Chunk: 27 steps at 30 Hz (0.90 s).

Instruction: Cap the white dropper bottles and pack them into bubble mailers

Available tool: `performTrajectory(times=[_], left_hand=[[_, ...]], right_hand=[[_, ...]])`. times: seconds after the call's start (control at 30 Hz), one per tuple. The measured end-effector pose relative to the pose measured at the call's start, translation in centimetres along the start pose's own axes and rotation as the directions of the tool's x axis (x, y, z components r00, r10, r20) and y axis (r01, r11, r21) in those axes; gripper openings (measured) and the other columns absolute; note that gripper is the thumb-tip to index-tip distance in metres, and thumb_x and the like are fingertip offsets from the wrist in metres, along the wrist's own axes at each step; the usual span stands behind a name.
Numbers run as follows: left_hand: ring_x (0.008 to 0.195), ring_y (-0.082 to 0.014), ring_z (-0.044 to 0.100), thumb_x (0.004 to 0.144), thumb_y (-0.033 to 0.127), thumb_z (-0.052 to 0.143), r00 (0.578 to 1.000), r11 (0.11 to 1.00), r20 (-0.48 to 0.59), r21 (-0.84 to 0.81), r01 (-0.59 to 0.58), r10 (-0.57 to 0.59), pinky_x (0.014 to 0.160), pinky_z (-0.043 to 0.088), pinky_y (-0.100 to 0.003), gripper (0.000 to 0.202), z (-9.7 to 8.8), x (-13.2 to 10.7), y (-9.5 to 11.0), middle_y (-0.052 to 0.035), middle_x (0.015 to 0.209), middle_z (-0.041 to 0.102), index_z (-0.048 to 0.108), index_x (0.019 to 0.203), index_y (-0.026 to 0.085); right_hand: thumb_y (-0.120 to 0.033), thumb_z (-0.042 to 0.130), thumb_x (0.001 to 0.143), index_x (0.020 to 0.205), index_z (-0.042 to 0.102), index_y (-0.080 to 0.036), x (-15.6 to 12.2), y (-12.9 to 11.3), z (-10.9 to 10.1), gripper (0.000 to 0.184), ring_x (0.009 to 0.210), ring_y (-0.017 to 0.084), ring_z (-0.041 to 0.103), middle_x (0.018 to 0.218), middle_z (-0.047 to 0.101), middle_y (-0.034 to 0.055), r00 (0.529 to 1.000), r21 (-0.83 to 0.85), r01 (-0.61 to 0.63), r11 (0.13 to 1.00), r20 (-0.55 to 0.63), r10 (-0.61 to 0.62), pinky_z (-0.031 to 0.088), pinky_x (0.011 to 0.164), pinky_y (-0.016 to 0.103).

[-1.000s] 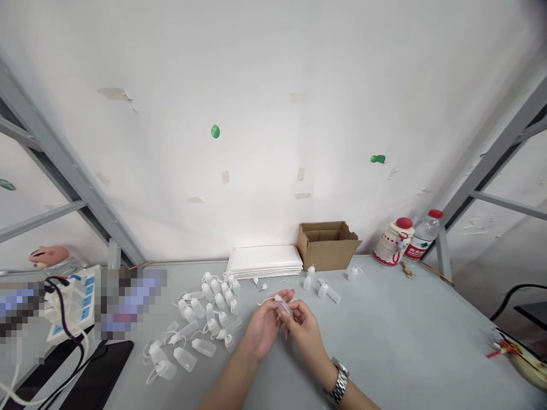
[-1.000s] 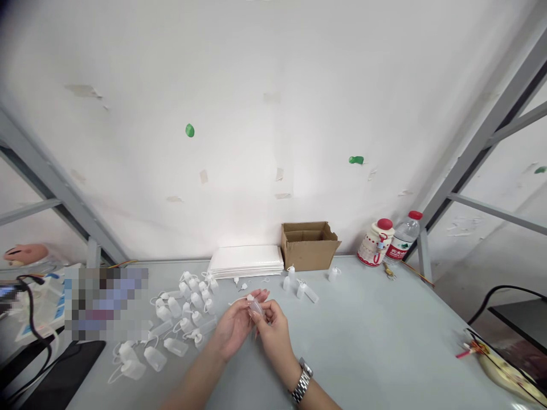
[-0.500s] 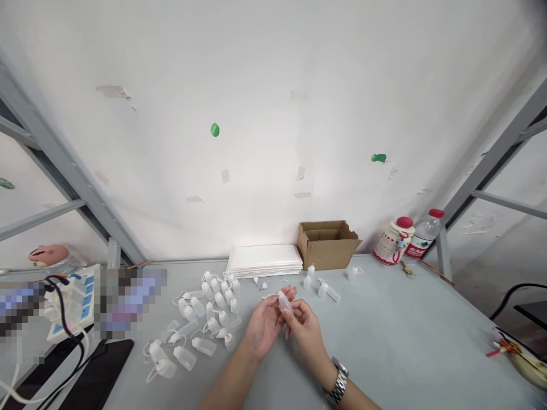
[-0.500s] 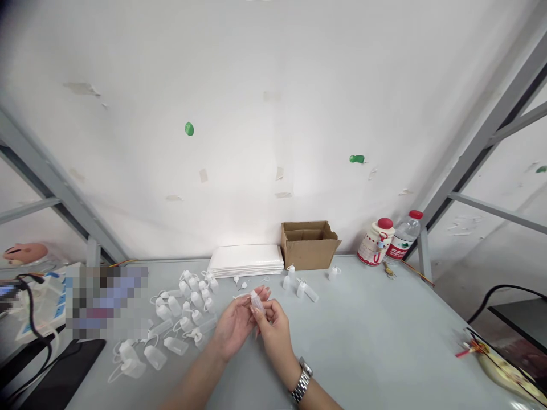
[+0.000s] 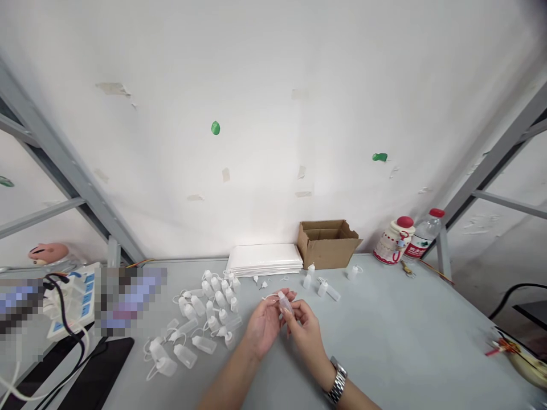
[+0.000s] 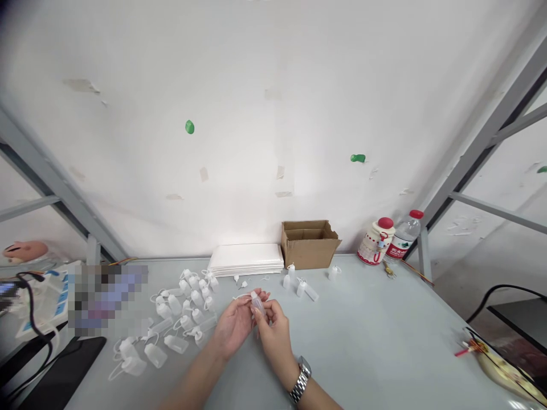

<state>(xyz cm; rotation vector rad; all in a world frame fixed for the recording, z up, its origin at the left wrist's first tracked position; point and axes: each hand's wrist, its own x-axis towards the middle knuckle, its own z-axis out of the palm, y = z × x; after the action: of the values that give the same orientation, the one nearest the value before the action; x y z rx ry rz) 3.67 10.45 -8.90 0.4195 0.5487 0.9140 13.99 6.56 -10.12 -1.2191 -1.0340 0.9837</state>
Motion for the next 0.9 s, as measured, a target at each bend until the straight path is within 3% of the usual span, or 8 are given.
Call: performTrajectory(times=[0.17,0.4,0.57,0.77,0.9], left_hand=[[0.106,-0.0243,0.058,0.072,0.020,0.056,1.000,1.000,-0.012,-0.006,-0.001,0.001,0.096,0.036,-0.036,0.021,0.0,0.0,-0.1,-0.0104,0.095,0.070,0.068,0.087,0.014],[0.108,-0.0253,0.057,0.069,0.015,0.059,0.999,1.000,0.021,0.007,-0.028,0.028,0.097,0.037,-0.038,0.015,0.7,-0.5,-0.2,-0.0081,0.091,0.071,0.068,0.082,0.015],[0.110,-0.0277,0.056,0.068,0.015,0.060,0.999,0.998,-0.009,0.043,-0.041,0.042,0.097,0.036,-0.040,0.020,0.9,-0.6,-0.1,-0.0100,0.093,0.070,0.069,0.086,0.014],[0.122,-0.0251,0.047,0.069,0.017,0.058,0.996,0.994,0.084,0.104,-0.044,0.036,0.102,0.029,-0.036,0.033,1.0,-0.9,0.3,-0.0084,0.108,0.068,0.067,0.101,0.018],[0.122,-0.0275,0.047,0.069,0.022,0.061,0.997,0.994,0.066,0.097,-0.045,0.039,0.102,0.028,-0.037,0.030,0.8,-0.8,0.5,-0.0098,0.107,0.068,0.068,0.098,0.017]], right_hand=[[-0.056,0.062,0.073,0.072,0.057,-0.018,0.0,0.0,0.0,0.038,0.042,0.010,0.043,0.052,0.051,-0.0039,1.000,-0.005,-0.001,1.000,0.006,0.001,0.036,0.042,0.023],[-0.044,0.059,0.079,0.079,0.061,-0.020,-0.3,0.2,-0.1,0.025,0.060,0.015,0.055,0.070,0.064,0.0024,0.992,-0.112,0.127,0.986,0.016,-0.126,0.044,0.058,0.026],[-0.043,0.059,0.080,0.082,0.062,-0.020,-0.3,0.6,-0.2,0.023,0.061,0.015,0.054,0.071,0.064,0.0021,0.991,-0.144,0.137,0.980,0.013,-0.137,0.044,0.060,0.027],[-0.055,0.060,0.076,0.077,0.059,-0.019,0.2,-0.2,-0.2,0.036,0.047,0.011,0.046,0.056,0.055,-0.0025,0.999,0.067,-0.017,0.998,0.053,0.013,0.039,0.045,0.024],[-0.056,0.063,0.073,0.077,0.060,-0.018,0.5,-0.9,-0.2,0.039,0.048,0.011,0.046,0.056,0.055,-0.0020,0.993,0.161,-0.039,0.986,0.115,0.021,0.040,0.044,0.023]])
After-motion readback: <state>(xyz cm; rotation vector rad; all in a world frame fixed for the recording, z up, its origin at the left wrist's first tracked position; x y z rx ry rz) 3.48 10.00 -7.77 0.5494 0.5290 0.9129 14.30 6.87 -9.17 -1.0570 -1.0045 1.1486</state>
